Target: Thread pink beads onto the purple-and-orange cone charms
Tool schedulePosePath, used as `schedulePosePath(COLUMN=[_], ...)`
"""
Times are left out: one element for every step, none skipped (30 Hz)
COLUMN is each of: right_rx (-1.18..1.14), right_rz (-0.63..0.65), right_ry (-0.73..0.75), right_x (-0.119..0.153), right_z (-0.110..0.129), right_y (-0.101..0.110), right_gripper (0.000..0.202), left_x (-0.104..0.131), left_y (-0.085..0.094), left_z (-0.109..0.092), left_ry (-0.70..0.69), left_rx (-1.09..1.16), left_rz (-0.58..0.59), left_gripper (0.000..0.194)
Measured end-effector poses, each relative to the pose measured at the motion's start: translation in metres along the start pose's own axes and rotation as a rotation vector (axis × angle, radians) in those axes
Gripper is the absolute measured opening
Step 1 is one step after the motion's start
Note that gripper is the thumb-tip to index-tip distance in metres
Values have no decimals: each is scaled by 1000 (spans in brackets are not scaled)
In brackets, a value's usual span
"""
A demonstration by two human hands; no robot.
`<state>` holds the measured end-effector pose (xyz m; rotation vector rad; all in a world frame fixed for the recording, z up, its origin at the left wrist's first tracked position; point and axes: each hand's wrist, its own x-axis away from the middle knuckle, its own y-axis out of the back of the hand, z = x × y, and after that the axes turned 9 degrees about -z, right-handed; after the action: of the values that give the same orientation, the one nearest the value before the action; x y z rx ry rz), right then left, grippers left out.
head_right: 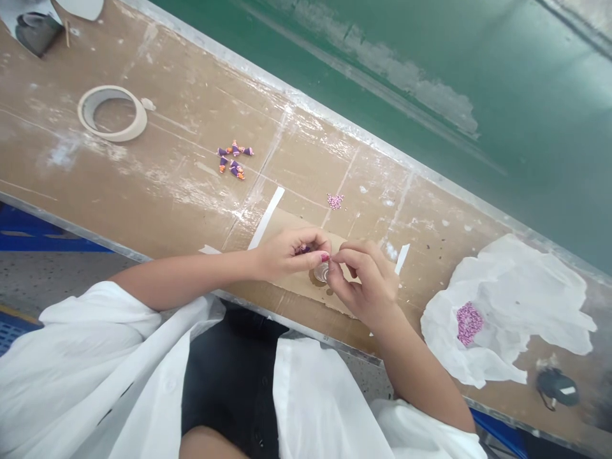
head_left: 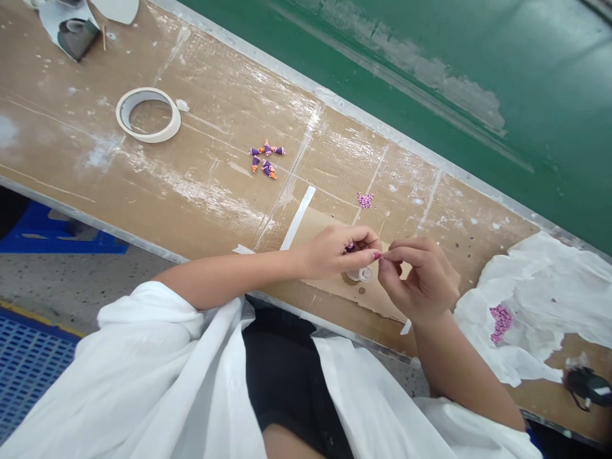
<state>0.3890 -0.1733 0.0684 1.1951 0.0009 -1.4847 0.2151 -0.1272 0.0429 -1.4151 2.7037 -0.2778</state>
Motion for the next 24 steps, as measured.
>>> schedulePosePath(right_rx=[11, 5, -13, -31, -48, -64, -78, -92, -106, -120, -135, -147, -155, -161, -164, -164, -165, -167, -173, -182, -197, -216, -236, -255], right_rz=[1, 7, 11, 13, 14, 16, 18, 19, 21, 27, 31, 35, 38, 40, 41, 40, 40, 42, 44, 48, 47, 43, 36, 26], right_ry=[8, -1, -20, -44, -68, -91, -110, -125, -139, -151, -159, -164, -168, -172, -176, -180, -186, -194, -202, -211, -218, -227, -239, -254], right_x=[0, -1, -1, -1, -1, 0, 1, 2, 3, 3, 4, 4, 4, 4, 3, 3, 2, 1, 0, 0, -1, -2, -2, -2], right_z=[0, 1, 1, 1, 1, 1, 1, 0, 0, -1, -1, -1, -1, 0, 0, 1, 2, 2, 3, 3, 2, 2, 0, -1], right_y=[0, -1, -1, -1, -1, -1, -1, -1, -1, 0, 0, 0, 1, 1, 1, 1, 1, 1, 1, 1, 1, 1, 2, 4], right_gripper=[17, 16, 15, 14, 14, 13, 13, 12, 12, 13, 13, 15, 16, 16, 17, 17, 16, 16, 16, 16, 16, 16, 16, 15], left_x=[0, 0, 0, 0, 0, 0, 0, 0, 0, 0, 0, 0, 0, 0, 0, 0, 0, 0, 0, 0, 0, 0, 0, 0], left_y=[0, 0, -1, -1, 0, 0, 0, 0, 0, 0, 0, 0, 0, 0, 0, 0, 0, 0, -1, -1, -1, -1, -1, -1], left_z=[1, 2, 3, 4, 4, 5, 5, 4, 4, 3, 3, 2, 2, 2, 2, 2, 2, 3, 3, 3, 4, 4, 4, 3], left_ry=[14, 19, 18, 14, 12, 7, 2, -5, -13, -17, -19, -16, -8, -2, 2, 2, 3, 2, 0, -4, -9, -14, -13, -3], left_rx=[29, 53, 70, 83, 93, 100, 104, 106, 106, 104, 102, 102, 104, 104, 102, 97, 89, 77, 66, 58, 56, 60, 70, 83], left_rz=[10, 18, 22, 26, 31, 36, 36, 33, 27, 20, 15, 13, 14, 15, 16, 15, 14, 11, 7, 3, -3, -8, -15, -23], left_gripper=[15, 15, 15, 15, 16, 16, 16, 16, 16, 15, 15, 15, 15, 15, 15, 15, 15, 15, 15, 15, 16, 16, 17, 19])
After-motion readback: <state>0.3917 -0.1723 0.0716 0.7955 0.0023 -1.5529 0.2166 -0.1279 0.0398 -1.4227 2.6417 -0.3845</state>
